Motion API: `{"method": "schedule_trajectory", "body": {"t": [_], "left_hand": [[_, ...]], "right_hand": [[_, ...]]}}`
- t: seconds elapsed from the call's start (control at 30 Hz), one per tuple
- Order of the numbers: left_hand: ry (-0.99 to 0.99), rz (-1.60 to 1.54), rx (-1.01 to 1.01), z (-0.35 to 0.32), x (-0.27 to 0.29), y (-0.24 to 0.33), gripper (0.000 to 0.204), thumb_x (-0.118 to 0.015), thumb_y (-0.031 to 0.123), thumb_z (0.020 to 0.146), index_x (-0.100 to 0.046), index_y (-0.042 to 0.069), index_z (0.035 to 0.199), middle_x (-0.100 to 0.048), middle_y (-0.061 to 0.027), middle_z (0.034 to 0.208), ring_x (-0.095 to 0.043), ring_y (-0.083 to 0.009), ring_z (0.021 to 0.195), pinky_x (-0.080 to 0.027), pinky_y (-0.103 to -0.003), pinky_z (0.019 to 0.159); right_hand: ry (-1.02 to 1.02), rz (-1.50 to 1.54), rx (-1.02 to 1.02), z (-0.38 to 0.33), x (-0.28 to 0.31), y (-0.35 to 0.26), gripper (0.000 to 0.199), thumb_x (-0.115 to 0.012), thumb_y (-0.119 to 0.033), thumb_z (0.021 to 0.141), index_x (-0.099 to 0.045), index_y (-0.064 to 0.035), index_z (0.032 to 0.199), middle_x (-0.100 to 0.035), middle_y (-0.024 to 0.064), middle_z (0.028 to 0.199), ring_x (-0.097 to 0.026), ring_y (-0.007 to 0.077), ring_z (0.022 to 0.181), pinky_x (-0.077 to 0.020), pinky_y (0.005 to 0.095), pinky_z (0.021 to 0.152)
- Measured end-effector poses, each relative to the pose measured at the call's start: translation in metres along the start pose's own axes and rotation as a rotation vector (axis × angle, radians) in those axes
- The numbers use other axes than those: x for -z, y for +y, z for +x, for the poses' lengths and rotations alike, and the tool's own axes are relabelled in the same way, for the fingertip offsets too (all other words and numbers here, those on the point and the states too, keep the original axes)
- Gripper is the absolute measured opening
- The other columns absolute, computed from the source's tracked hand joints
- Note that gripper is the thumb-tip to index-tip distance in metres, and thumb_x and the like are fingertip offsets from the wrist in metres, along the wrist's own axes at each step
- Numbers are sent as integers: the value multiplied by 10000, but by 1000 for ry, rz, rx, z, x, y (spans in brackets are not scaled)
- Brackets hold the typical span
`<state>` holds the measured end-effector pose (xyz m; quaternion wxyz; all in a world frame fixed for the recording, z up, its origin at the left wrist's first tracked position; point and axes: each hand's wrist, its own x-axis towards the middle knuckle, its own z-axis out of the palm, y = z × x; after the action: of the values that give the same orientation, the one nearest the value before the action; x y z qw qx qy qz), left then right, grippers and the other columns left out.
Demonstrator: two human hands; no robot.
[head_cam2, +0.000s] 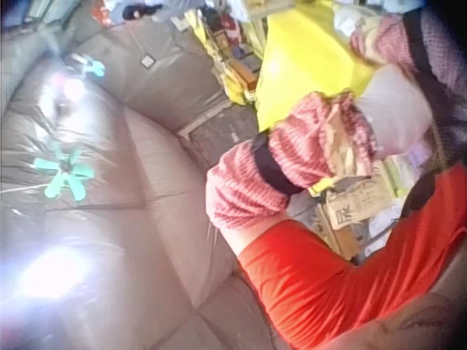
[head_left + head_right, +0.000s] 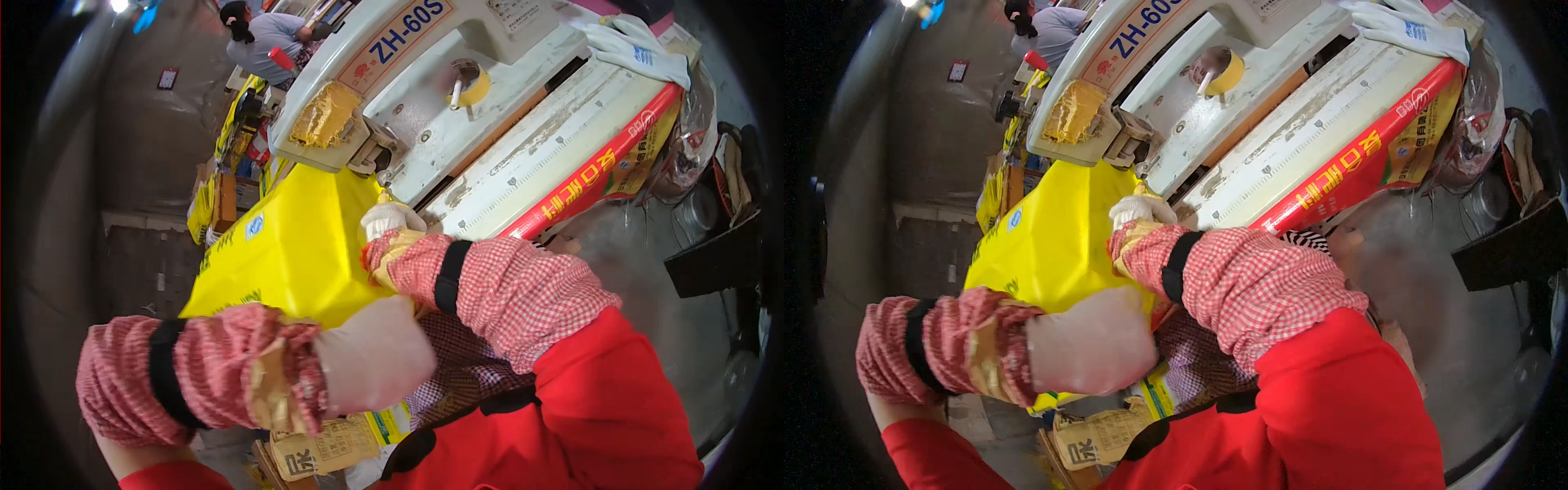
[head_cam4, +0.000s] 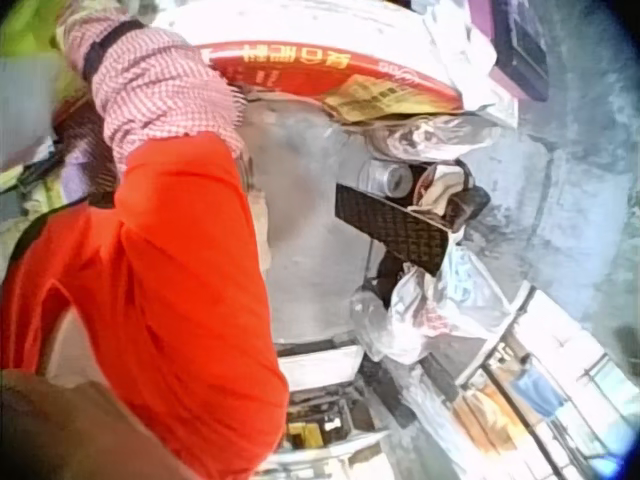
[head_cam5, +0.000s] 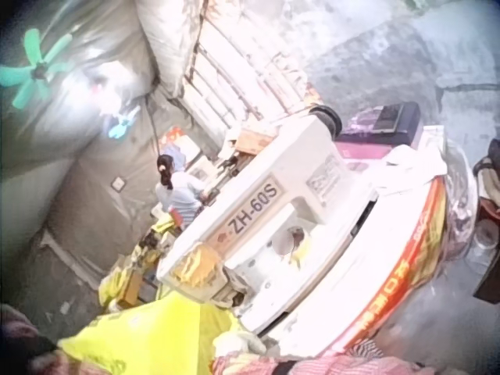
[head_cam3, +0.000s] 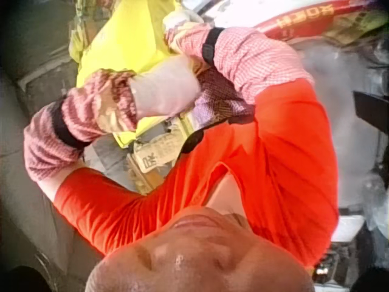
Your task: The recorder uses an industrial sewing machine to seal the openings of large yellow plastic bags.
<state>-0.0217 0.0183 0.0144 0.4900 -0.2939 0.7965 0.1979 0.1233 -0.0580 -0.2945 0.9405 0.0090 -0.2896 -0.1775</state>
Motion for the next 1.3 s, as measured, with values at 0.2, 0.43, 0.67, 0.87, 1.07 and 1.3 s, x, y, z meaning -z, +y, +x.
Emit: {"method": "schedule_trajectory", "body": {"t": [0.2,0.43,0.67,0.87,1.07,1.3], "left_hand": [[-13,-239,144,19,-8,-35,140,-619,242,762,-657,108,776,-636,-99,685,-648,-311,693,-509,-435,622],[78,-559,79,-1,-11,-81,202,-621,231,812,-656,87,950,-655,-158,838,-626,-363,766,-504,-419,709],[418,-354,193,-24,-20,-149,500,-599,524,825,-664,78,1041,-667,-161,943,-601,-375,926,-465,-447,849],[150,62,224,-26,-25,-163,561,-624,620,726,-700,106,939,-657,-124,871,-574,-362,996,-313,-474,1074],[274,32,148,-73,-18,-140,234,-746,331,656,-665,117,611,-618,-71,668,-603,-307,773,-443,-440,940],[437,-218,-65,8,-54,-24,227,-639,317,786,-615,133,655,-590,-63,632,-607,-285,619,-482,-395,558]], "right_hand": [[-126,15,187,17,-2,6,321,-421,-258,969,-568,-1,1094,-606,202,965,-617,376,871,-487,512,808],[297,-442,251,4,-55,3,320,-555,-294,897,-628,-4,1009,-641,193,978,-610,408,895,-464,530,817],[340,-858,143,-2,-75,1,335,-556,-307,886,-628,-10,1022,-640,194,995,-611,401,914,-471,513,822],[304,-1659,-125,-3,-99,-13,349,-556,-319,877,-628,-15,1033,-639,196,1010,-612,394,931,-478,498,827],[192,-2082,-439,2,-128,-14,363,-557,-330,867,-628,-21,1045,-638,197,1026,-614,388,947,-484,483,832],[221,-2164,-514,-4,-143,-29,381,-557,-343,857,-628,-27,1058,-637,199,1043,-615,381,967,-491,466,838]]}}
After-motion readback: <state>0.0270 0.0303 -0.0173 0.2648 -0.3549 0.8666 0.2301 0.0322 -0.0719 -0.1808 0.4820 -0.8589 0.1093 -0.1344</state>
